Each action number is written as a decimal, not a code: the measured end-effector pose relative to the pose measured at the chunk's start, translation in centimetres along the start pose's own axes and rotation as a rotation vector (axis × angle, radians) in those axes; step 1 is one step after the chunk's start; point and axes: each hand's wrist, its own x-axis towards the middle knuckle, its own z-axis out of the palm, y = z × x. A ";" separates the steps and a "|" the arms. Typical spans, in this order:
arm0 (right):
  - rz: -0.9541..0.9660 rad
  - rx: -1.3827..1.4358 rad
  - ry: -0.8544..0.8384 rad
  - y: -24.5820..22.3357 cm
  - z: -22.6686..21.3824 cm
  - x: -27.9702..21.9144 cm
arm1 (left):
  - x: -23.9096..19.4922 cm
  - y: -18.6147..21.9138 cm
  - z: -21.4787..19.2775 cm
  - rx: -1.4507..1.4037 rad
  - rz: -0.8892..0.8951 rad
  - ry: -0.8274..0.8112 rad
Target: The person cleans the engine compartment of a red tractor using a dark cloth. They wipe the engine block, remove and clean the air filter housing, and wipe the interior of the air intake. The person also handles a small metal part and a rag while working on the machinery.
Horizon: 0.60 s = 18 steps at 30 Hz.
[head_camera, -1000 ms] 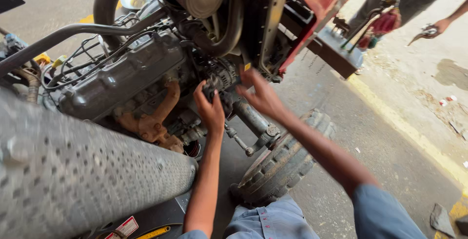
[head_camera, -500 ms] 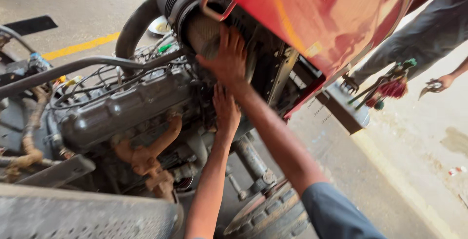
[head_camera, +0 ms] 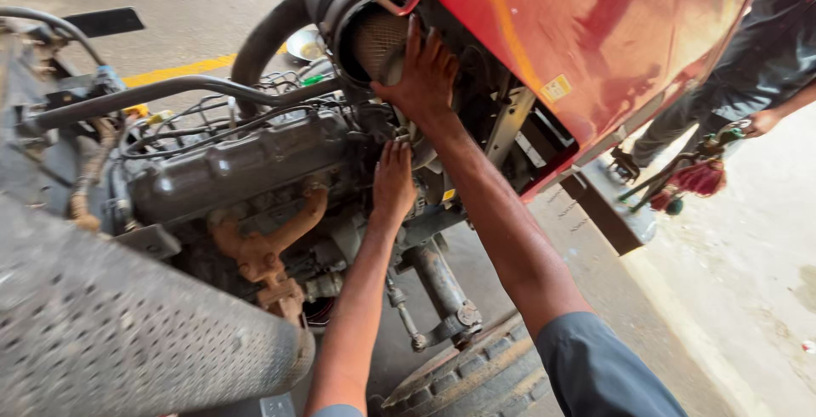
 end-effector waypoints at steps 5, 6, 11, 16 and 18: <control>0.160 -0.049 -0.058 -3.4 1.3 -2.6 | 0.5 -0.3 1.1 -0.002 0.018 0.037; 0.127 -0.052 -0.060 -3.3 1.3 -2.4 | 0.4 -0.2 1.3 -0.004 0.008 0.022; 0.002 -0.041 -0.128 0.1 -2.0 0.5 | 0.1 0.1 0.4 0.006 0.016 0.014; 0.089 -0.072 -0.110 -3.8 -3.0 -2.1 | -0.1 -0.2 1.1 0.006 0.038 0.053; 0.116 -0.084 -0.084 -4.8 -4.6 -3.7 | 0.2 -0.5 1.5 -0.010 0.069 0.101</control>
